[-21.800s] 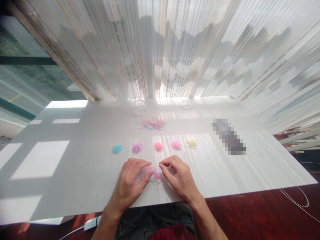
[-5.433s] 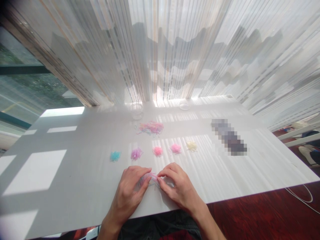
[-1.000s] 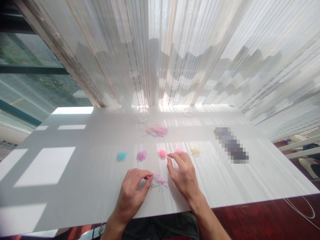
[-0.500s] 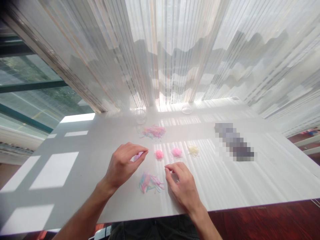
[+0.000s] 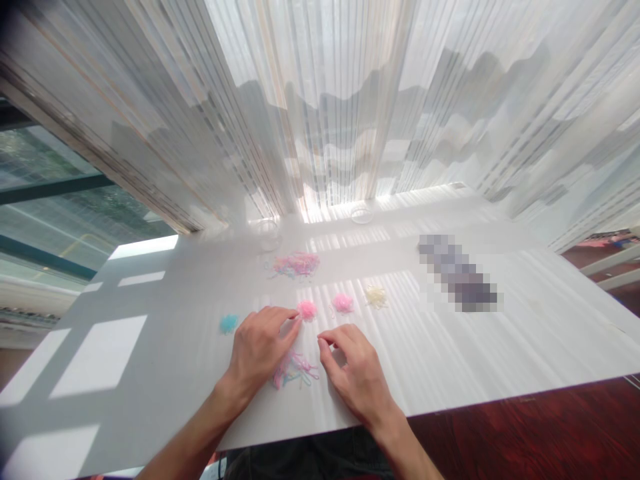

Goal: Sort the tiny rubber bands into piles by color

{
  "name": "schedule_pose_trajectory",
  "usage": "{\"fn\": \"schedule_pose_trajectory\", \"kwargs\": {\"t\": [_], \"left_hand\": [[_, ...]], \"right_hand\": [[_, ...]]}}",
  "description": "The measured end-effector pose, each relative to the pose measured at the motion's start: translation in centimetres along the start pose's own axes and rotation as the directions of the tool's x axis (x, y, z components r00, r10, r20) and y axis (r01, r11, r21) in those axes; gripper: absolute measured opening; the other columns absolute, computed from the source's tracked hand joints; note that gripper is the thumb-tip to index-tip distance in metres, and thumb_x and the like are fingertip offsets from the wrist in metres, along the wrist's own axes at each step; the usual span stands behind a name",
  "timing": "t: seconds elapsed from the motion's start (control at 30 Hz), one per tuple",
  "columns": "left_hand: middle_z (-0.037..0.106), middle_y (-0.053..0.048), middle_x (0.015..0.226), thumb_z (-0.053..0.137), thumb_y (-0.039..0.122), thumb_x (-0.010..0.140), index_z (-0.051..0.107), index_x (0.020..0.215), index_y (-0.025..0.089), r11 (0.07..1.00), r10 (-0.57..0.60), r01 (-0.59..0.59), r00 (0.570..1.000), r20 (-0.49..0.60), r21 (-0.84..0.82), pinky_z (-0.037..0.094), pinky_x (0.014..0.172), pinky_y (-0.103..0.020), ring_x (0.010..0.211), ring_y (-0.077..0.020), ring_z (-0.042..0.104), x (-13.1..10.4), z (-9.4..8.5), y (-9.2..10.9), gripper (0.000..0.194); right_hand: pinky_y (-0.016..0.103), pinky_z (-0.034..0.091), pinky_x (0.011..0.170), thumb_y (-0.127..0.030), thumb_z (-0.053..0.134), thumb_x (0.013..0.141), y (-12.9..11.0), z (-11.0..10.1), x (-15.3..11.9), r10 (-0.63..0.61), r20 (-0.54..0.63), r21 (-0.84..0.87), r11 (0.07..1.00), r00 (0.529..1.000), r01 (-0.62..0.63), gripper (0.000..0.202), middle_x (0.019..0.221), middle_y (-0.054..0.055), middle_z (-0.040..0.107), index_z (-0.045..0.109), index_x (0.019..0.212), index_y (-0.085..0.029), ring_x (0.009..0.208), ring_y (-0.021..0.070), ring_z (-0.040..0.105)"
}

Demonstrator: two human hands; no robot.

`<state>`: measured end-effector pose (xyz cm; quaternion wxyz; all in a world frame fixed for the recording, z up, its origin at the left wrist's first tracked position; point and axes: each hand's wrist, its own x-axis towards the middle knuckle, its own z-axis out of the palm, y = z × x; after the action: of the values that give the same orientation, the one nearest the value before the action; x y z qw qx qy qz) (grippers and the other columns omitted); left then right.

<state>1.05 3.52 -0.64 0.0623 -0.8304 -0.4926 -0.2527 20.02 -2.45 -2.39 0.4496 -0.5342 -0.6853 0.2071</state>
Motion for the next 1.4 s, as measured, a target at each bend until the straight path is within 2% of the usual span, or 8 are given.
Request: {"fn": "schedule_pose_trajectory", "kwargs": {"t": [0.1,0.23,0.4,0.63,0.7,0.87,1.2,1.4], "left_hand": [[0.079,0.0,0.085,0.066,0.018,0.092,0.074,0.094,0.022,0.996,-0.013,0.016,0.999,0.039,-0.089,0.048,0.068,-0.032,0.075,-0.0193,0.07,-0.5,-0.7,-0.2,0.009],[0.076,0.0,0.08,0.058,0.022,0.099,0.074,0.097,0.021,0.987,-0.078,0.079,0.997,0.013,-0.143,0.049,0.065,-0.029,0.063,-0.0153,0.065,-1.7,-2.6,-0.7,0.016],[0.075,-0.001,0.08,0.054,0.026,0.101,0.073,0.103,0.02,0.973,-0.133,0.134,0.991,0.015,-0.187,0.054,0.065,-0.028,0.062,-0.0153,0.066,-3.1,-4.2,-1.1,0.02],[0.081,-0.003,0.108,0.058,0.014,0.098,0.069,0.117,0.021,0.979,-0.114,0.138,0.981,0.154,-0.153,0.059,0.069,-0.027,0.08,-0.0188,0.077,-1.8,-2.0,-0.1,0.024],[0.081,-0.005,0.111,0.058,0.012,0.096,0.068,0.118,0.02,0.984,-0.106,0.125,0.984,0.145,-0.123,0.059,0.067,-0.027,0.09,-0.0216,0.078,-1.2,-1.2,0.1,0.025],[0.081,-0.005,0.104,0.057,0.009,0.096,0.068,0.111,0.022,0.986,-0.078,0.092,0.991,0.107,-0.136,0.056,0.059,-0.026,0.084,-0.0221,0.078,-0.8,-0.2,0.3,0.023],[0.08,-0.004,0.112,0.052,0.009,0.096,0.068,0.119,0.023,0.969,-0.107,0.13,0.987,0.12,-0.21,0.063,0.069,-0.028,0.093,-0.0221,0.079,-1.2,-0.9,0.3,0.031],[0.078,-0.003,0.102,0.049,0.016,0.1,0.068,0.114,0.025,0.896,-0.16,0.158,0.987,0.032,-0.416,0.061,0.067,-0.028,0.064,-0.0142,0.069,-3.7,-2.5,-0.2,0.025]], "right_hand": [[0.028,0.053,0.072,-0.019,0.058,0.1,0.0,0.0,0.0,0.004,-0.001,-0.002,1.0,1.0,-0.004,0.013,0.086,0.002,0.07,0.068,0.094,-0.022,0.079,0.0178,0.065],[0.03,0.056,0.073,-0.02,0.057,0.101,0.2,0.2,-0.2,-0.001,-0.009,-0.035,0.999,1.0,0.001,0.012,0.088,0.003,0.069,0.068,0.096,-0.022,0.08,0.0188,0.067],[0.042,0.06,0.094,-0.02,0.054,0.102,0.6,0.9,0.2,-0.104,-0.031,-0.147,0.984,0.994,0.098,0.025,0.117,0.011,0.07,0.066,0.124,-0.022,0.11,0.0261,0.068],[0.055,0.057,0.101,-0.014,0.047,0.101,1.1,2.4,2.5,-0.189,0.078,-0.285,0.937,0.979,0.204,0.041,0.132,0.016,0.067,0.059,0.14,-0.02,0.121,0.0318,0.064],[0.055,0.056,0.103,-0.01,0.046,0.1,1.2,2.8,2.9,-0.202,0.094,-0.294,0.93,0.975,0.221,0.04,0.13,0.016,0.068,0.061,0.137,-0.017,0.119,0.0317,0.064],[0.056,0.056,0.103,-0.007,0.045,0.098,1.5,3.4,3.0,-0.201,0.113,-0.306,0.924,0.973,0.227,0.041,0.128,0.016,0.069,0.063,0.134,-0.017,0.118,0.0313,0.063],[0.055,0.059,0.102,-0.008,0.046,0.098,2.1,3.3,2.3,-0.21,-0.014,-0.239,0.95,0.978,0.201,0.048,0.131,0.014,0.068,0.056,0.142,-0.024,0.123,0.0301,0.066],[0.042,0.063,0.09,-0.015,0.049,0.1,1.4,2.4,2.3,-0.152,-0.073,-0.162,0.977,0.986,0.138,0.03,0.113,0.011,0.071,0.062,0.125,-0.022,0.106,0.0256,0.07]]}}
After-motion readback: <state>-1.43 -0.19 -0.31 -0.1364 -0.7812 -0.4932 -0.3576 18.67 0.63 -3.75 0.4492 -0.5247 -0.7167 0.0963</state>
